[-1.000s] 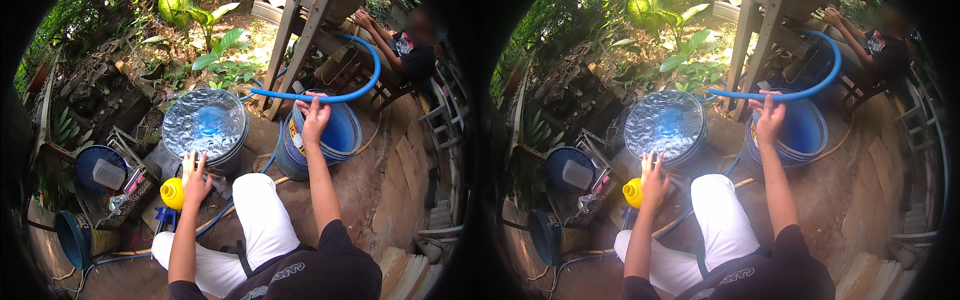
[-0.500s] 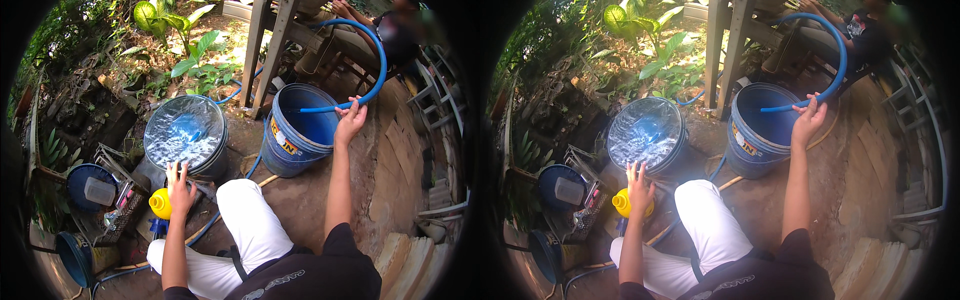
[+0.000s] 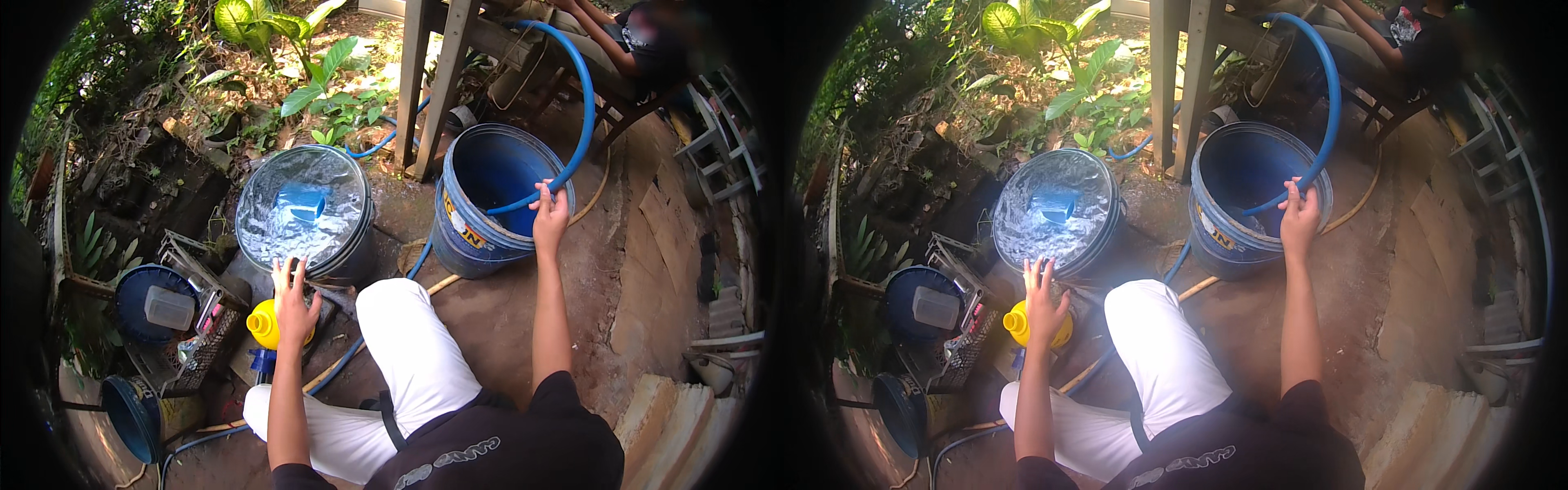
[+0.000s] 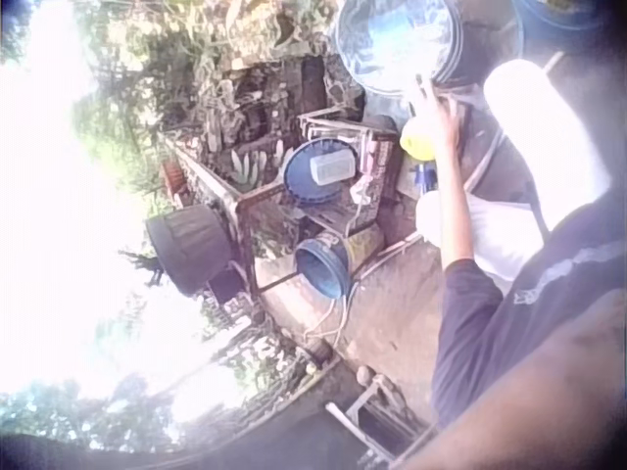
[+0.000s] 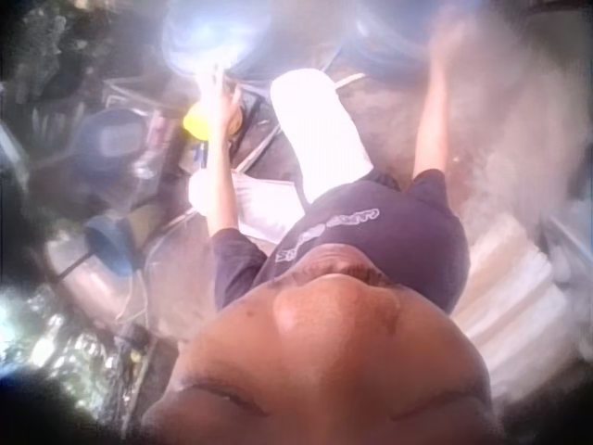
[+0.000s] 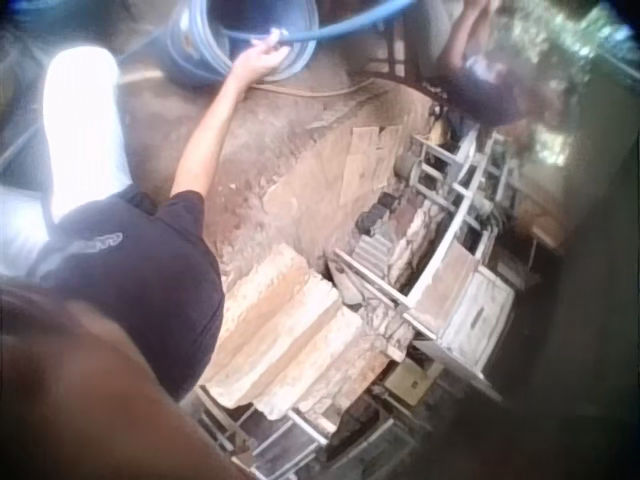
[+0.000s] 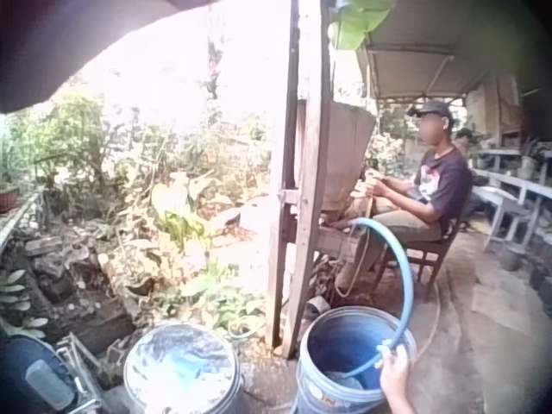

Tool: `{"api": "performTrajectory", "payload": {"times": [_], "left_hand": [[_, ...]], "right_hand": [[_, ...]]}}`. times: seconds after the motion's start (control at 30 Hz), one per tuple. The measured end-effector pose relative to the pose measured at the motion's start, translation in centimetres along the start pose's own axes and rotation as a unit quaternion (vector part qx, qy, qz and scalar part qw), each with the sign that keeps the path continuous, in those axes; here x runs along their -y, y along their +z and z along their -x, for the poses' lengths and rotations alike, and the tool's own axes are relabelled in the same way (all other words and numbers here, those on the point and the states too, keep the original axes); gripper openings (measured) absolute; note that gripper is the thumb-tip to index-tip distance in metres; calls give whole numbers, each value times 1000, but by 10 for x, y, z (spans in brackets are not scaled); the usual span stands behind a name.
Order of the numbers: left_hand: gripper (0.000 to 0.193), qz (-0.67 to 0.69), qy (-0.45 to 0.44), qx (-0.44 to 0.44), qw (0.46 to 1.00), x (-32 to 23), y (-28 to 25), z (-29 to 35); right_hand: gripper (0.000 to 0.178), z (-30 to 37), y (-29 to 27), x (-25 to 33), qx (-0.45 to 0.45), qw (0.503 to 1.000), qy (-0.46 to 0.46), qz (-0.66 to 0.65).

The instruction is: The person sits on the ground, scoops water from a bucket into a yellow garden sprayer using a blue scoop, then screws on the pump head. The person stands and sprays water onto several potted plants arranged on shelves and the ground.

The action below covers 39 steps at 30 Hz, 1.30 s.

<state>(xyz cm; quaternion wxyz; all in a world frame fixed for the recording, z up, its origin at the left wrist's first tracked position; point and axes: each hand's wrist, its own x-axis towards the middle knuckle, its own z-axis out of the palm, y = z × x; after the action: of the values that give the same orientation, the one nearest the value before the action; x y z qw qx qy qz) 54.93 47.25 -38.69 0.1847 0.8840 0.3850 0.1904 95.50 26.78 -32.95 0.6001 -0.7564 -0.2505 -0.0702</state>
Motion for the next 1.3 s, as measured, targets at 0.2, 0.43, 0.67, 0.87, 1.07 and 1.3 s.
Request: {"api": "performTrajectory", "payload": {"times": [0.2,0.43,0.67,0.87,1.07,1.3], "left_hand": [[65,15,-14,6,1000,-5,-5,1],[65,7,-6,-1,1000,-4,-2,2],[67,11,-6,12,1000,-4,-9,3],[66,40,2,10,999,4,-9,3],[65,18,-9,-26,999,5,-17,15],[45,-16,-48,-74,996,22,-47,47]], "right_hand": [[21,26,11,6,53,996,-27,65],[18,28,11,15,56,987,-9,151],[25,30,15,16,78,971,11,227],[30,36,25,26,147,937,41,315],[42,84,76,68,86,947,-95,293],[16,167,190,120,329,928,-172,4]]}}
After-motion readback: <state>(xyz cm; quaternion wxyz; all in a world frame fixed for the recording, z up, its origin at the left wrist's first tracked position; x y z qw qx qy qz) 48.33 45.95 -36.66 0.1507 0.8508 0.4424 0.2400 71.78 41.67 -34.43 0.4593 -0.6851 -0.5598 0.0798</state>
